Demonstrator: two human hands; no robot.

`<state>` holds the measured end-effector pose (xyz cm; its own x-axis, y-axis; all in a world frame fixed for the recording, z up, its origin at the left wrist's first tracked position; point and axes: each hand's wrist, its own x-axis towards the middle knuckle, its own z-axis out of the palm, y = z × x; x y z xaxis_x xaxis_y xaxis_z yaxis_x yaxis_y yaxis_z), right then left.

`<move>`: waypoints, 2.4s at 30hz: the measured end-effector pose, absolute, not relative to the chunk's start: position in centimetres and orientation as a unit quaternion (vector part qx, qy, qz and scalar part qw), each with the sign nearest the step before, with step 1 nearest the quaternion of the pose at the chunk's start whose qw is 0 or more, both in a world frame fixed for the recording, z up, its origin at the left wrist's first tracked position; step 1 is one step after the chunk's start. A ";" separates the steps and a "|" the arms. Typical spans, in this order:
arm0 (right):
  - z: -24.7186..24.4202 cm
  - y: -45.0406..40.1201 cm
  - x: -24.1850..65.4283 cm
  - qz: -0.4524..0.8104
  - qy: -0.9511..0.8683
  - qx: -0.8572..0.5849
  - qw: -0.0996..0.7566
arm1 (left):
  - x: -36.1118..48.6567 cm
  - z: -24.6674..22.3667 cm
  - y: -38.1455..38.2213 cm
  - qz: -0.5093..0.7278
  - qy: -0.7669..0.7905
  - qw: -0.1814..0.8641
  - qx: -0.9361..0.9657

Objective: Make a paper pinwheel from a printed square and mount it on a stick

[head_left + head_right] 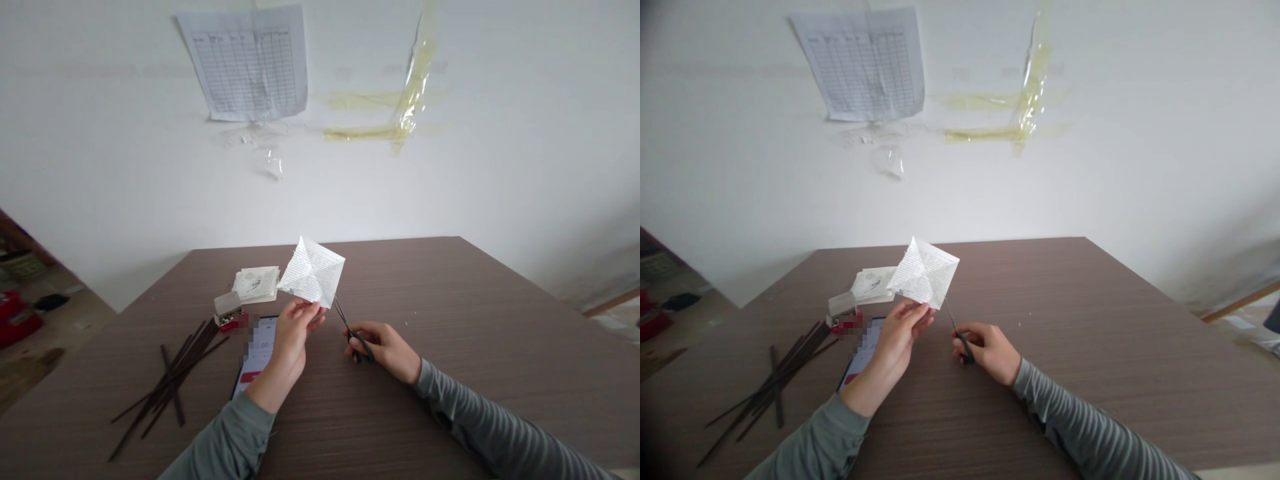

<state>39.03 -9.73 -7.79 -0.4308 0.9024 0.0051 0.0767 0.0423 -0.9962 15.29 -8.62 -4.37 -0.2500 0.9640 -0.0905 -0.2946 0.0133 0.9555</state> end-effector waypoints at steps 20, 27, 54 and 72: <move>-7.5 -10.7 37.9 0.575 -0.629 -0.413 0.322 | 15.4 -4.3 -8.8 0.621 0.492 0.509 0.338; -7.7 -10.5 37.9 0.567 -0.638 -0.409 0.324 | 15.5 -4.0 -9.0 0.628 0.475 0.530 0.314; -7.4 -10.7 37.8 0.573 -0.639 -0.406 0.315 | 15.8 -3.6 -9.2 0.634 0.463 0.541 0.302; -7.0 -10.8 37.5 0.570 -0.633 -0.417 0.317 | 15.8 -3.7 -9.4 0.635 0.459 0.540 0.307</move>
<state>37.49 -10.79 -7.04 -0.4512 0.8893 -0.0743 0.1664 0.0020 -0.9861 15.80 -9.36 -3.65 -0.2280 0.9680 -0.1050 -0.4048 0.0038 0.9144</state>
